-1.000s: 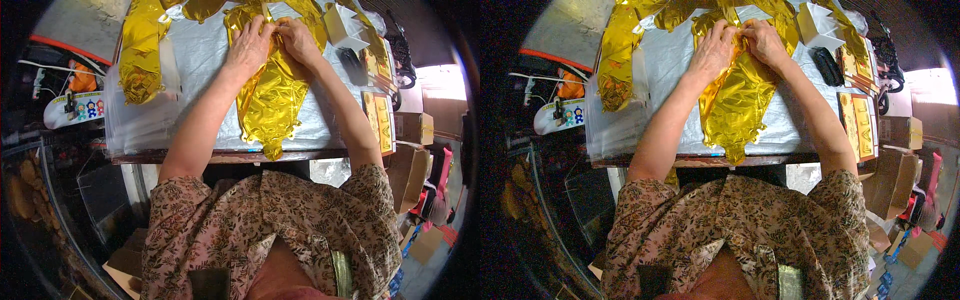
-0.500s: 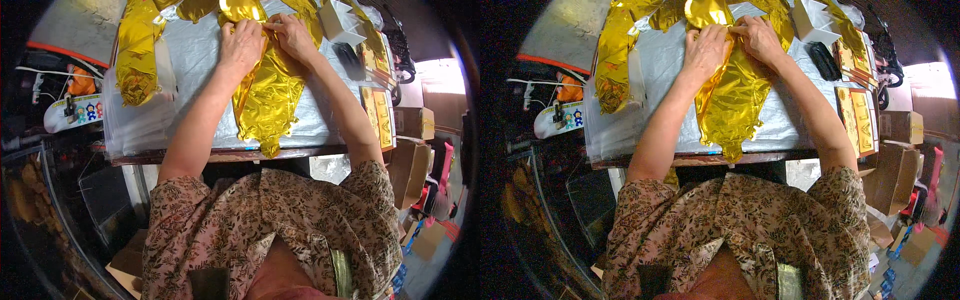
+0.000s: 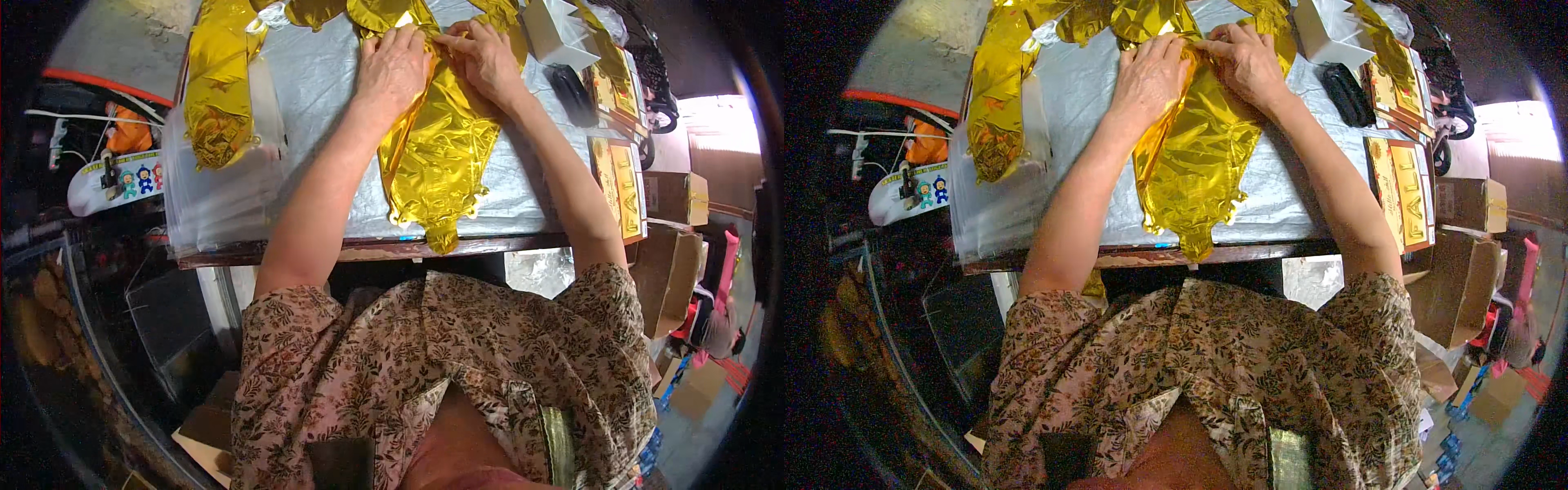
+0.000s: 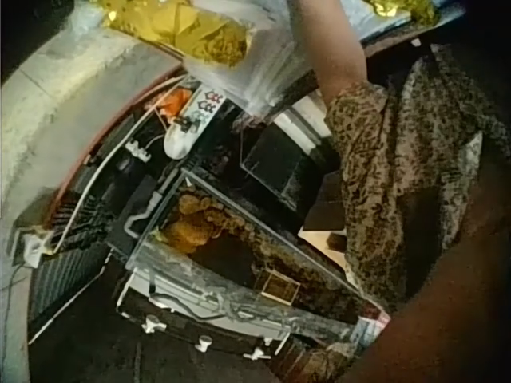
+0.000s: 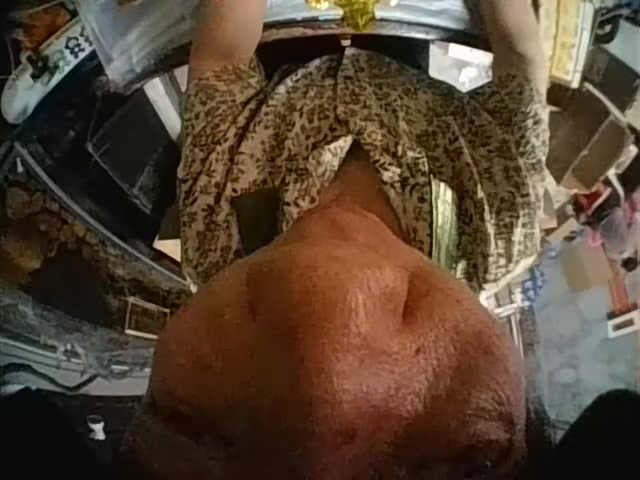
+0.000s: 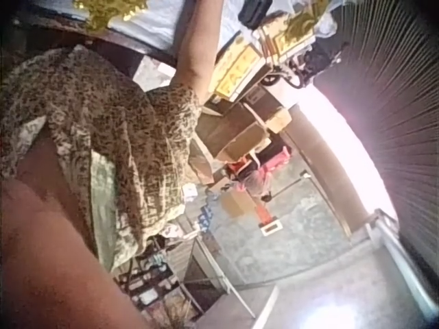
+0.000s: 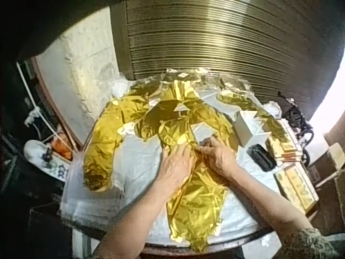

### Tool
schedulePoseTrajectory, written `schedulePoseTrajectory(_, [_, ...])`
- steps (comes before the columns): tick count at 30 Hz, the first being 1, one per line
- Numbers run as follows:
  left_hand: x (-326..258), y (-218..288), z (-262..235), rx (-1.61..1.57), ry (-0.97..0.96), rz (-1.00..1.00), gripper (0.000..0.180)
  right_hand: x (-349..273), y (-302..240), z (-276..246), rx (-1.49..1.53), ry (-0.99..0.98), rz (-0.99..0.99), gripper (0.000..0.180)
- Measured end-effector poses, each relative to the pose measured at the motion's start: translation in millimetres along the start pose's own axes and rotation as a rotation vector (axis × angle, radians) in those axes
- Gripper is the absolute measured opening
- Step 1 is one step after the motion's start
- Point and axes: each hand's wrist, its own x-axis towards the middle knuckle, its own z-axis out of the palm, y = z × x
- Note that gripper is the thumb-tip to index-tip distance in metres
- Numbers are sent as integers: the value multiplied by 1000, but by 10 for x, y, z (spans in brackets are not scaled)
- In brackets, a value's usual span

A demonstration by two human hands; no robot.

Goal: The person folds a gold foil letter balloon by hand on a workspace.

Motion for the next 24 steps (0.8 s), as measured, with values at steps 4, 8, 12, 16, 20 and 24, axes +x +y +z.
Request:
schedulePoseTrajectory(4, [4,1,-24,-11,-33,-4,37,2,-12,-5,23,65,22,47])
schedulePoseTrajectory(8, [-4,-4,-16,-14,-40,-8,39,-21,-22,-23,-54,10,5,46])
schedulePoseTrajectory(12, [-3,-41,67,-26,137,55,34,-8,-30,-23,-92,-3,-2,41])
schedulePoseTrajectory(16, [-18,-46,84,-33,96,46,36,-23,-39,-15,-96,-23,4,39])
schedulePoseTrajectory(20, [-18,-44,83,-66,103,32,37,-17,-37,-23,-106,-48,11,39])
schedulePoseTrajectory(24, [-23,-51,70,-50,107,68,39,-16,-31,-18,-88,-52,-10,42])
